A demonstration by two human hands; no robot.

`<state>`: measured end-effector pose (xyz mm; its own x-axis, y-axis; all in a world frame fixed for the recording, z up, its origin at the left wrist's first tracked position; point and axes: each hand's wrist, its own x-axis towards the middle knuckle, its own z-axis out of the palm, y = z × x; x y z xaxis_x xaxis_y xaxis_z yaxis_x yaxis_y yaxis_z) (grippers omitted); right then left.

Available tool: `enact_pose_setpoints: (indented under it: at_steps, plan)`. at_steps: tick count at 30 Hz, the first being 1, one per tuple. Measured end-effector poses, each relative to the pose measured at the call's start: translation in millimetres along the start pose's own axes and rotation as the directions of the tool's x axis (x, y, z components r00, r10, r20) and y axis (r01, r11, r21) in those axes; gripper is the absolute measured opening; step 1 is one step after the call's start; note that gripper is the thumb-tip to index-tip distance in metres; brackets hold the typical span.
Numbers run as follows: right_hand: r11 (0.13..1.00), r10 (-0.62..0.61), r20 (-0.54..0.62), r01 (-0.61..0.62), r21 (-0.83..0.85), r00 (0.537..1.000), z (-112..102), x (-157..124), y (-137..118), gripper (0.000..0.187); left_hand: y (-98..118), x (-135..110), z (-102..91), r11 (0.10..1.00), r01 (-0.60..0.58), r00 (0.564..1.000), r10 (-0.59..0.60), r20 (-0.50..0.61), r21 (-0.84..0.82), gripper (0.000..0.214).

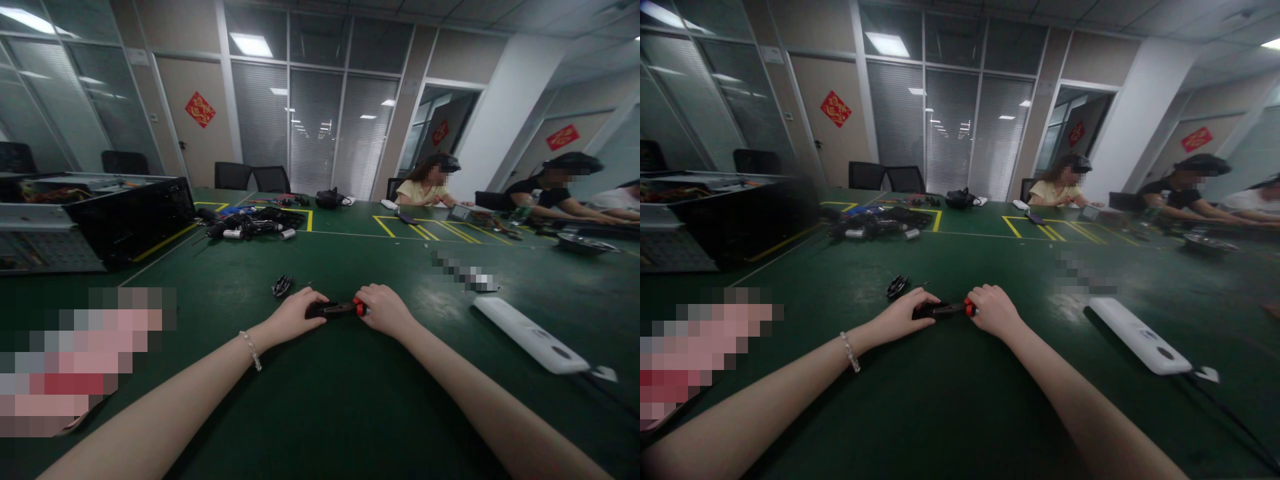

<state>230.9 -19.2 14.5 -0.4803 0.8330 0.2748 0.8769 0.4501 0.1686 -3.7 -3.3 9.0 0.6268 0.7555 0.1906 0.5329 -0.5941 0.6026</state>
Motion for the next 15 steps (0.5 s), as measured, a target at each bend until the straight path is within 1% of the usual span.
enact_pose_setpoints:
  at_steps: [6, 15]
  plan:
    - [1.000, 0.004, -0.020, -0.004, 0.014, 1.000, 2.2, -0.2, 0.6, 0.013, -0.9, 0.3, 0.2, 1.000, 0.004, 1.000, -0.004, 0.012, -0.002, 0.032]
    - [1.000, 0.009, -0.001, -0.009, 0.017, 1.000, -0.4, 0.9, -0.8, 0.014, -0.8, 0.3, 0.9, 1.000, 0.011, 1.000, -0.011, -0.003, 0.008, 0.034]
